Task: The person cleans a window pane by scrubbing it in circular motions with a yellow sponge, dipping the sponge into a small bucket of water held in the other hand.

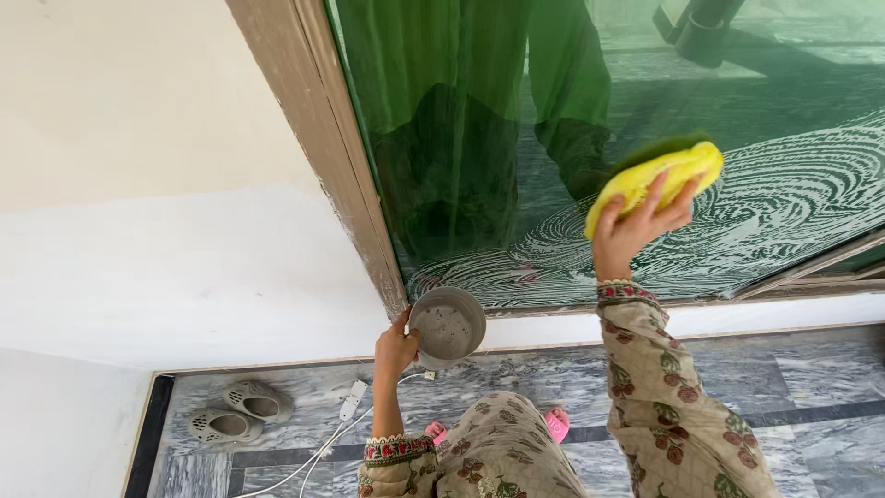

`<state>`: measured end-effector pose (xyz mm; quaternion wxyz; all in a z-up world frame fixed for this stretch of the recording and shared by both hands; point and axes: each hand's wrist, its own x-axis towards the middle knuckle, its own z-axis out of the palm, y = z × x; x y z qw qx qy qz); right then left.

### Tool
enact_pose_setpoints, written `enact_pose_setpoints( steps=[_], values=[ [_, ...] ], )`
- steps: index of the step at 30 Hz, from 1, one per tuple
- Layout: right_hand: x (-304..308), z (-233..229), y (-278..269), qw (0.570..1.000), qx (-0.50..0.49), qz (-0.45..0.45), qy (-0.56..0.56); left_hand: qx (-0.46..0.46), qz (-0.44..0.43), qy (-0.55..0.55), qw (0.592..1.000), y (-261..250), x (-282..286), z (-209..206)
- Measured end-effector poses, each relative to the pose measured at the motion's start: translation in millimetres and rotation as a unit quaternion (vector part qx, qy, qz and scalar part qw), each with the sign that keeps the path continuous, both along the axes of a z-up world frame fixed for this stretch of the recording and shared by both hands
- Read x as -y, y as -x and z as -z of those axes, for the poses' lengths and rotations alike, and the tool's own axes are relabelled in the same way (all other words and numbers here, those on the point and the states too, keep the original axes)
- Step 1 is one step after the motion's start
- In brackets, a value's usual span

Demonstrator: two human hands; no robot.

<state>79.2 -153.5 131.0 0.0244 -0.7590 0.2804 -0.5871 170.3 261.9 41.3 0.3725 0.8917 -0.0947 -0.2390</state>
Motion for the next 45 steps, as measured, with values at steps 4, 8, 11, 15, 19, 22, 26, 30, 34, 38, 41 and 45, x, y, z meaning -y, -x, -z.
enact_pose_setpoints(
  steps=[4,8,11,15,19,22,26,30,34,38,41,45],
  values=[
    [-109,7,-78,0.991,-0.022,-0.082,0.103,-0.029,-0.002,-0.024,0.999,-4,-21,-8],
    [-177,92,-105,0.93,-0.196,-0.113,0.29,-0.031,0.015,-0.059,0.998,-12,-29,-19],
    [-161,161,-77,0.89,-0.307,-0.132,0.31,-0.023,0.019,-0.062,0.998,-17,-32,-25],
    [-75,184,-15,0.884,-0.412,-0.121,0.186,-0.035,0.009,-0.055,0.998,-22,-33,-28],
    [-12,113,5,0.985,-0.135,-0.011,0.108,-0.022,0.015,-0.049,0.998,-22,-30,-22],
    [-26,45,-23,0.995,-0.036,-0.007,0.088,-0.024,0.014,-0.034,0.999,-18,-31,-17],
    [-111,28,-88,0.987,0.01,-0.071,0.142,-0.044,0.013,-0.049,0.998,-14,-33,-19],
    [-179,95,-107,0.939,-0.16,-0.133,0.274,-0.041,0.01,-0.047,0.998,-12,-32,-21],
    [-149,173,-76,0.919,-0.273,-0.106,0.265,-0.022,0.017,-0.049,0.998,-16,-33,-24],
    [-49,160,-21,0.964,-0.228,-0.025,0.134,-0.017,0.02,-0.053,0.998,-17,-27,-25],
    [-13,84,6,0.991,-0.053,0.057,-0.108,-0.019,0.026,-0.05,0.998,-15,-26,-23],
    [-27,-19,-14,0.991,0.054,0.05,-0.108,-0.031,0.036,-0.037,0.998,-11,-27,-21]
  ],
)
